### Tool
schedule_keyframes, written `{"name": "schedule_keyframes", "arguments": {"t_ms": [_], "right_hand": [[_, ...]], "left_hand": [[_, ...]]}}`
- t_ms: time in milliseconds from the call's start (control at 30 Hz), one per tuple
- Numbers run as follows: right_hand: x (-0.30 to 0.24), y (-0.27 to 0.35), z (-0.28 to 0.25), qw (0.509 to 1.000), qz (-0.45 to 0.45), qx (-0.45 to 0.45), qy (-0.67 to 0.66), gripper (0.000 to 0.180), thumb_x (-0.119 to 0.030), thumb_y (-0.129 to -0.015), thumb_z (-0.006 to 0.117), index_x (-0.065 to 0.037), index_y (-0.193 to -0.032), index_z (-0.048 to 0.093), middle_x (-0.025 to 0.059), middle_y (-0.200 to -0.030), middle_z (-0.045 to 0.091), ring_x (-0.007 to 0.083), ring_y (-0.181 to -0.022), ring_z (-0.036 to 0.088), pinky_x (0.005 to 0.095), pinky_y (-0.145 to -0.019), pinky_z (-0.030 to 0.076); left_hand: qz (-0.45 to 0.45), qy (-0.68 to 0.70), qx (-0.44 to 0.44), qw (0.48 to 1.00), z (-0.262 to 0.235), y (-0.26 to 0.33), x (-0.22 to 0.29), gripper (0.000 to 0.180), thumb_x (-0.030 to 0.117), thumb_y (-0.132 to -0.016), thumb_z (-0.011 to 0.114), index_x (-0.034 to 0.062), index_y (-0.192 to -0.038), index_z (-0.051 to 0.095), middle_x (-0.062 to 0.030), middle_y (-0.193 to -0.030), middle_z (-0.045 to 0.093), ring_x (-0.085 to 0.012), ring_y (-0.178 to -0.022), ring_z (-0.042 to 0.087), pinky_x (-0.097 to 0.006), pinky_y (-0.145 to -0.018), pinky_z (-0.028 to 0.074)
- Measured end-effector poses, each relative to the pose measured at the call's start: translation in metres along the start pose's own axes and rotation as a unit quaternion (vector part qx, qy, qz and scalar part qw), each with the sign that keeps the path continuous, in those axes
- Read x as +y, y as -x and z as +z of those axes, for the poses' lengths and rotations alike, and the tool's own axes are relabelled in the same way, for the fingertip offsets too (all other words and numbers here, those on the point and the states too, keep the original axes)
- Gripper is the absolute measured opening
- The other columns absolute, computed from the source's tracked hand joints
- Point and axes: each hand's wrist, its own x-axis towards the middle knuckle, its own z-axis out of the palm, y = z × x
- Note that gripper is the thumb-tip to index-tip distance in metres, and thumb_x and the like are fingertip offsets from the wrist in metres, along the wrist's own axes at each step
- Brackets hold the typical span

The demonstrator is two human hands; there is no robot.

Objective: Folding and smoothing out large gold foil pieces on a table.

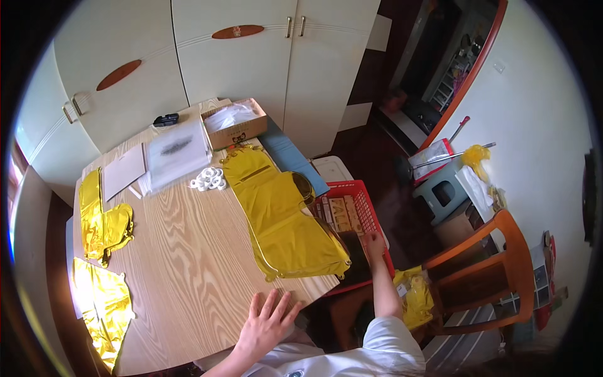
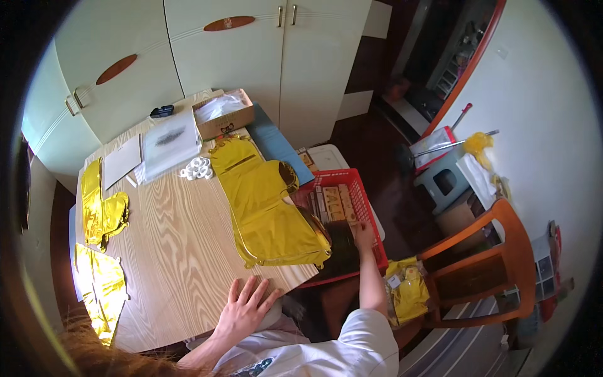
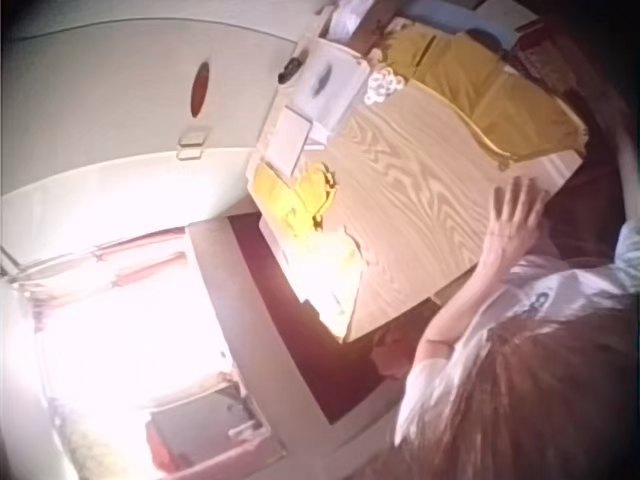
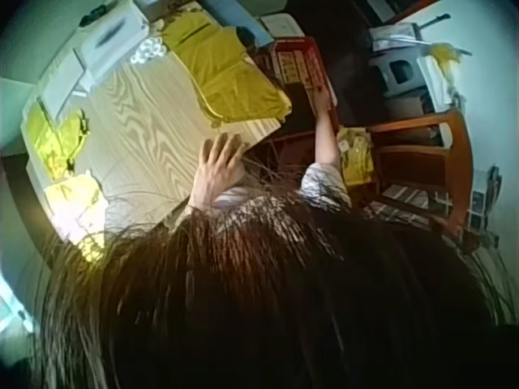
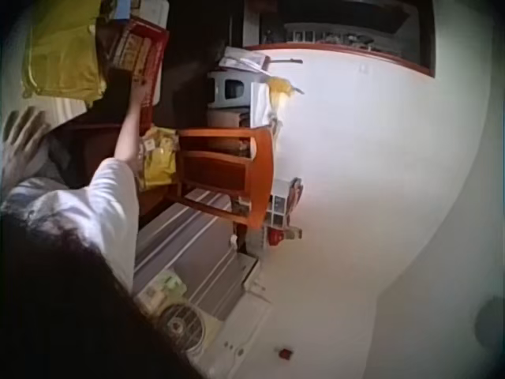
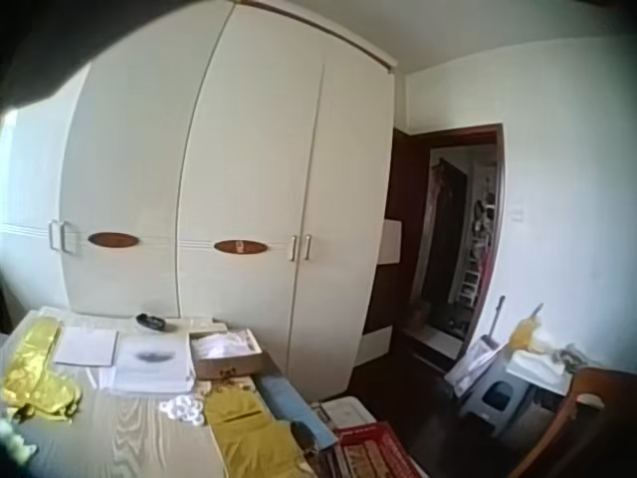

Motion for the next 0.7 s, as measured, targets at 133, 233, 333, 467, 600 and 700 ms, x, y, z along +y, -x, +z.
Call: {"name": "schedule_keyframes", "arguments": {"t_ms": [133,233,333,467,600,700], "right_hand": [[-0.159,0.078,-0.09,0.96,-0.155,0.049,-0.226,0.009,-0.009,-0.094,0.06,0.0,-0.096,0.063,0.0083,-0.091,0.069,0.0169,-0.086,0.064,0.031,-0.079,0.05],[-0.234,0.198,-0.144,0.954,-0.229,-0.036,-0.188,0.004,-0.002,-0.085,0.067,-0.006,-0.084,0.067,0.0069,-0.086,0.07,0.021,-0.079,0.065,0.0336,-0.073,0.05],[-0.291,0.278,-0.151,0.88,-0.438,-0.157,-0.1,0.013,-0.006,-0.076,0.076,-0.011,-0.087,0.071,0.0033,-0.079,0.067,0.0245,-0.074,0.062,0.0376,-0.072,0.048],[-0.319,0.337,-0.128,0.828,-0.497,-0.221,-0.138,0.014,-0.008,-0.076,0.077,-0.01,-0.088,0.07,0.0037,-0.078,0.065,0.0246,-0.073,0.063,0.0359,-0.07,0.049],[-0.346,0.388,-0.11,0.748,-0.556,-0.314,-0.179,0.016,-0.009,-0.078,0.076,-0.008,-0.09,0.065,0.0046,-0.079,0.065,0.0252,-0.073,0.063,0.0361,-0.069,0.05],[-0.367,0.422,-0.105,0.689,-0.592,-0.374,-0.187,0.02,-0.011,-0.079,0.076,-0.009,-0.092,0.06,0.0057,-0.078,0.064,0.0269,-0.074,0.063,0.0373,-0.071,0.05]], "left_hand": [[-0.022,0.1,0.131,0.986,0.005,-0.005,-0.006,0.058,0.023,-0.082,0.069,0.0121,-0.136,0.052,-0.0113,-0.135,0.055,-0.0293,-0.125,0.051,-0.053,-0.104,0.04],[-0.037,0.24,0.162,0.957,-0.012,0.012,0.008,0.052,0.021,-0.082,0.071,0.0039,-0.129,0.055,-0.0118,-0.124,0.061,-0.0272,-0.11,0.06,-0.042,-0.09,0.049],[-0.061,0.333,0.175,0.924,-0.022,0.04,0.021,0.047,0.02,-0.083,0.072,0.0034,-0.125,0.057,-0.0127,-0.113,0.064,-0.0278,-0.097,0.064,-0.039,-0.082,0.052],[-0.125,0.378,0.229,0.888,-0.025,0.103,0.033,0.019,0.014,-0.087,0.07,0.003,-0.102,0.066,-0.0107,-0.079,0.068,-0.0278,-0.071,0.069,-0.036,-0.065,0.056],[-0.214,0.392,0.251,0.859,-0.03,0.183,0.04,0.01,0.011,-0.085,0.07,0.0033,-0.091,0.069,-0.0121,-0.081,0.068,-0.0299,-0.069,0.067,-0.037,-0.063,0.054],[-0.237,0.364,0.259,0.863,-0.035,0.238,0.053,0.01,0.011,-0.085,0.07,0.004,-0.093,0.069,-0.0122,-0.079,0.067,-0.0283,-0.069,0.067,-0.035,-0.061,0.053]]}}
